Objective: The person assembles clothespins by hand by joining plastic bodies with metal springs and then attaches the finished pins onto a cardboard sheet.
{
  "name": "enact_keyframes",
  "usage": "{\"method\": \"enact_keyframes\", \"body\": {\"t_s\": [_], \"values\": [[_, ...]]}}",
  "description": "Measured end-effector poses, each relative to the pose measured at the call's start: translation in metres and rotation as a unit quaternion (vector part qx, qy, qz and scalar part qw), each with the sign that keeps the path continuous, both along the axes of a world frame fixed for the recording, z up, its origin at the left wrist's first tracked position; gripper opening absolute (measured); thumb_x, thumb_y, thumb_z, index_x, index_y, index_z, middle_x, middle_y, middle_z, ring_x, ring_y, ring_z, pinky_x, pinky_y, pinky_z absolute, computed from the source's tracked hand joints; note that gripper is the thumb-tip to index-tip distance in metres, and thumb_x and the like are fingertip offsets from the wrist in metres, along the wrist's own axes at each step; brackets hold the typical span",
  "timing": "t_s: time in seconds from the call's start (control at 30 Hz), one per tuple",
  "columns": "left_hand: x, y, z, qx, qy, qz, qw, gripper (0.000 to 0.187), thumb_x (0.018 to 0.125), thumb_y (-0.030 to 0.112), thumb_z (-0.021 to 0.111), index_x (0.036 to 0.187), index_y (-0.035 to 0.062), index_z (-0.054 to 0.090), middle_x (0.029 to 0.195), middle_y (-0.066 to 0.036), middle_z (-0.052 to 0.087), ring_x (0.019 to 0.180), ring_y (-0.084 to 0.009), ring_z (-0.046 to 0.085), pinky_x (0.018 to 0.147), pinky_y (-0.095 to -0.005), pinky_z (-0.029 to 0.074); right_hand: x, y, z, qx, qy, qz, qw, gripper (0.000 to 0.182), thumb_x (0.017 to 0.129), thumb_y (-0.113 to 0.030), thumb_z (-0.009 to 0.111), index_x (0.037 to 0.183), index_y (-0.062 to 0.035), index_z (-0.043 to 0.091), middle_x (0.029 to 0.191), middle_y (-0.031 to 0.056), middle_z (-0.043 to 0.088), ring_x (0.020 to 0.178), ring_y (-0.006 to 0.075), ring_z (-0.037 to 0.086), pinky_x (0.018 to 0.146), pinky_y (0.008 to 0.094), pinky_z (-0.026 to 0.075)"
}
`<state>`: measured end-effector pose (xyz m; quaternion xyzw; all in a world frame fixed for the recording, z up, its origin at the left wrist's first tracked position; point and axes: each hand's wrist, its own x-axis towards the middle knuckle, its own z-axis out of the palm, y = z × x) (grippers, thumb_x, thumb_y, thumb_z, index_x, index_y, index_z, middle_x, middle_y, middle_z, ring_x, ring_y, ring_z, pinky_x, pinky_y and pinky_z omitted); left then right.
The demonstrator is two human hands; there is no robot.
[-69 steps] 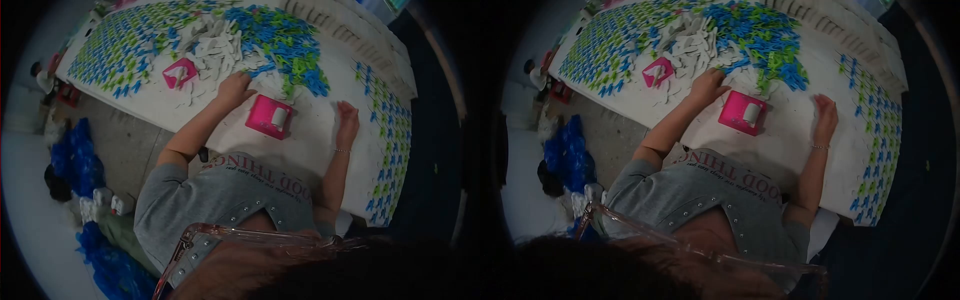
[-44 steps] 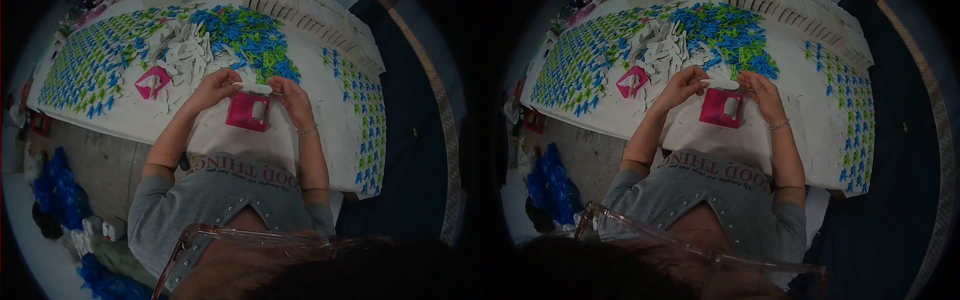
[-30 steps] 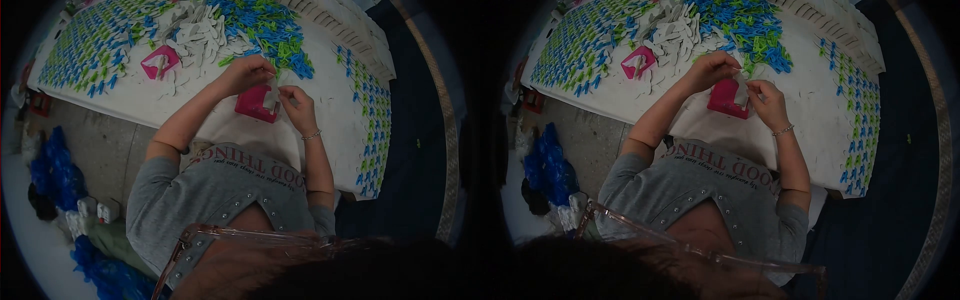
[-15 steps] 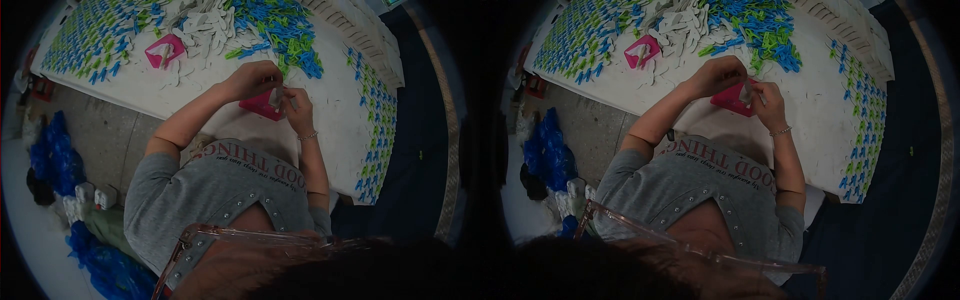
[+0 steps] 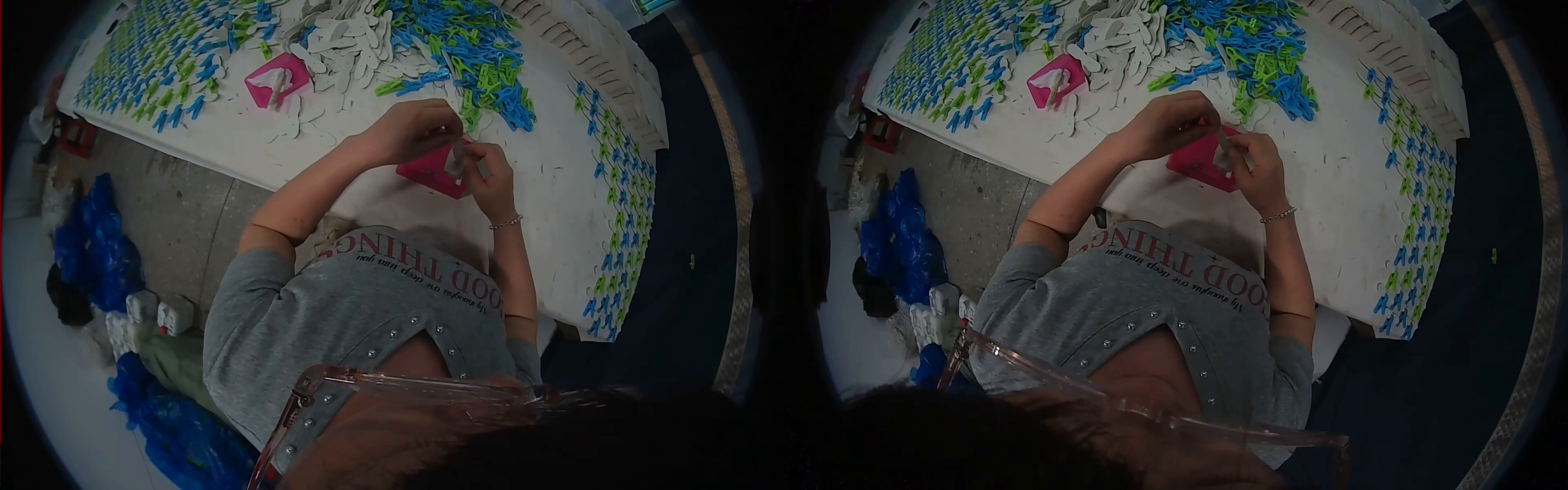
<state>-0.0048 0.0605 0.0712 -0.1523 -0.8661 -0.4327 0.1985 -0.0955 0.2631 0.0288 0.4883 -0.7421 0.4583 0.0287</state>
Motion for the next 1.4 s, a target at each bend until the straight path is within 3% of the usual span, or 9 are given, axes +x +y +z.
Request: {"method": "enact_keyframes", "body": {"t_s": [0.33,0.67,0.87,0.93,1.03,1.13,1.23,1.33,1.4], "values": [[-0.006,0.004,-0.042,-0.025,-0.040,0.006,0.999,0.009,0.078,0.011,0.062,0.086,0.0086,0.059,0.085,-0.009,0.059,0.082,-0.0297,0.059,0.069,-0.0384,0.048,-0.002,0.017,-0.006,0.040,0.058,-0.037,0.997,0.016,0.072,0.000,0.062,0.087,-0.0040,0.062,0.083,0.0098,0.060,0.079,0.0262,0.057,0.069,0.0356,0.047],[-0.017,0.021,-0.046,-0.045,-0.042,-0.005,0.998,0.010,0.078,0.014,0.066,0.083,0.0085,0.060,0.083,-0.008,0.057,0.080,-0.0279,0.059,0.068,-0.0374,0.048,-0.002,0.020,0.027,0.018,0.097,-0.071,0.993,0.023,0.069,0.002,0.060,0.092,-0.0042,0.061,0.087,0.0107,0.058,0.084,0.0281,0.056,0.072,0.0356,0.048],[-0.023,0.033,-0.049,-0.031,-0.028,0.002,0.999,0.014,0.077,0.015,0.064,0.089,0.0084,0.064,0.088,-0.008,0.060,0.085,-0.0268,0.060,0.071,-0.0370,0.049,0.001,0.011,0.027,-0.037,-0.084,-0.032,0.995,0.026,0.077,0.001,0.060,0.103,-0.0034,0.057,0.093,0.0070,0.059,0.089,0.0177,0.057,0.079,0.0287,0.047],[-0.022,0.031,-0.050,0.057,-0.050,-0.007,0.997,0.012,0.077,0.014,0.067,0.087,0.0080,0.064,0.089,-0.008,0.060,0.084,-0.0261,0.060,0.071,-0.0364,0.049,-0.001,0.008,0.016,-0.088,-0.190,0.010,0.978,0.031,0.081,0.000,0.059,0.111,-0.0023,0.052,0.097,0.0056,0.058,0.089,0.0131,0.056,0.080,0.0270,0.047],[-0.017,0.028,-0.050,0.109,-0.042,-0.014,0.993,0.016,0.076,0.015,0.070,0.088,0.0081,0.062,0.089,-0.008,0.060,0.085,-0.0265,0.059,0.072,-0.0355,0.048,-0.002,0.002,-0.003,-0.077,-0.219,0.037,0.972,0.036,0.081,0.000,0.059,0.115,-0.0016,0.048,0.099,0.0060,0.058,0.088,0.0132,0.056,0.079,0.0272,0.048],[-0.013,0.022,-0.041,0.072,-0.004,0.020,0.997,0.019,0.074,0.014,0.071,0.089,0.0084,0.060,0.089,-0.007,0.061,0.088,-0.0275,0.058,0.077,-0.0360,0.047,0.004,-0.001,-0.004,-0.063,-0.241,0.027,0.968,0.035,0.081,0.001,0.059,0.115,-0.0013,0.048,0.098,0.0066,0.058,0.087,0.0132,0.056,0.077,0.0270,0.048],[-0.005,0.013,-0.021,0.075,0.001,0.016,0.997,0.025,0.079,0.011,0.067,0.102,0.0064,0.058,0.099,-0.009,0.058,0.097,-0.0242,0.055,0.083,-0.0331,0.046,0.010,-0.007,0.000,-0.034,-0.235,0.009,0.971,0.034,0.080,0.001,0.059,0.113,-0.0017,0.050,0.094,0.0069,0.057,0.086,0.0143,0.057,0.074,0.0274,0.049],[-0.003,0.010,-0.009,0.034,0.006,0.001,0.999,0.025,0.079,0.010,0.067,0.102,0.0081,0.058,0.099,-0.007,0.059,0.096,-0.0235,0.054,0.084,-0.0333,0.045,0.006,-0.009,-0.006,0.008,-0.101,0.003,0.995,0.029,0.082,-0.001,0.060,0.109,-0.0014,0.050,0.092,0.0062,0.058,0.084,0.0144,0.057,0.075,0.0284,0.047],[-0.002,0.008,-0.011,0.024,0.009,0.001,1.000,0.023,0.079,0.010,0.066,0.101,0.0083,0.058,0.099,-0.007,0.059,0.095,-0.0236,0.054,0.084,-0.0334,0.044,0.007,-0.009,-0.008,0.010,-0.096,0.001,0.995,0.028,0.081,-0.002,0.062,0.107,-0.0013,0.052,0.092,0.0072,0.059,0.084,0.0155,0.057,0.075,0.0288,0.047]]}}
